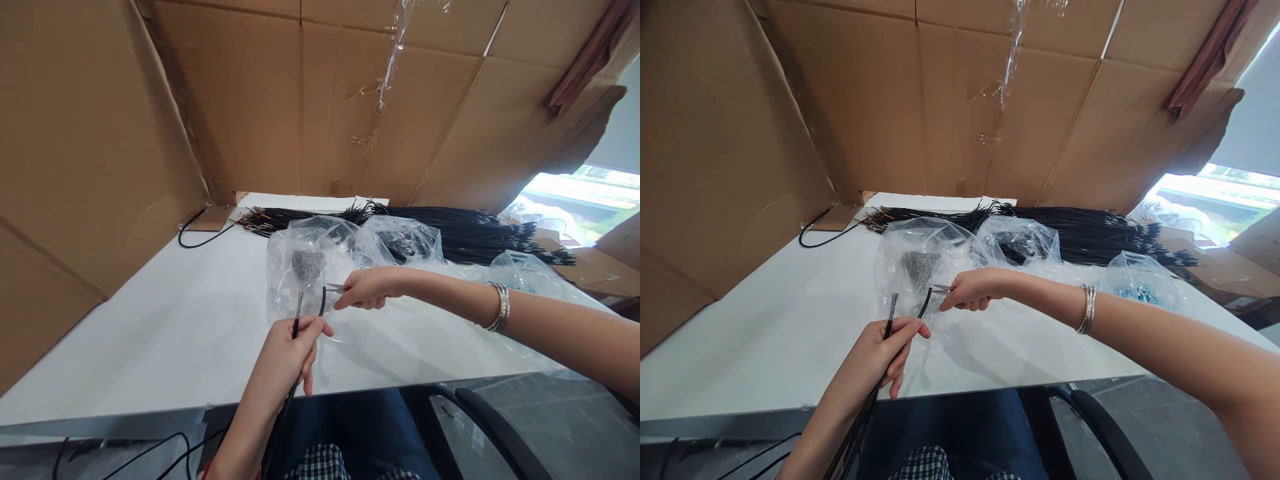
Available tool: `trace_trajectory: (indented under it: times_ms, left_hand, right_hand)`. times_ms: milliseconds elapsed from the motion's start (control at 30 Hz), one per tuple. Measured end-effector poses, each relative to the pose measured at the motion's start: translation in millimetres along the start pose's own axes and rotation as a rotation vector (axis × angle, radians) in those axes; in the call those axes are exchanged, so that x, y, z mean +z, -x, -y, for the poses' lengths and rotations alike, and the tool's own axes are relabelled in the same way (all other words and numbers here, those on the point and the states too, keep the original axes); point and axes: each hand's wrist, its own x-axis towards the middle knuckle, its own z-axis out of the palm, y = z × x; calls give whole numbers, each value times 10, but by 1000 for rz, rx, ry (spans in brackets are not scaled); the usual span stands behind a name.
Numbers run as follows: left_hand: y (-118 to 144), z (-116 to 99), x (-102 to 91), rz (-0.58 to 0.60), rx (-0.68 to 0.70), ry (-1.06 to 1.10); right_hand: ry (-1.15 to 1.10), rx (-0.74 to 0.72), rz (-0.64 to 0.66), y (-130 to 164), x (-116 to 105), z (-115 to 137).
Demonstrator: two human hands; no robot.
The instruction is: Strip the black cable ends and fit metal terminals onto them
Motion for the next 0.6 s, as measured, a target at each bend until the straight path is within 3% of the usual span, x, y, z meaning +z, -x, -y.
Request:
trace_trajectory:
  times_ms: [267, 600]
  left_hand:
    - [79, 19, 57, -151, -1, -241]
    - [94, -29, 50, -187, 8, -355]
  right_hand:
    - [62, 18, -55, -60, 17, 17]
    - [-71, 30, 90, -46, 58, 39]
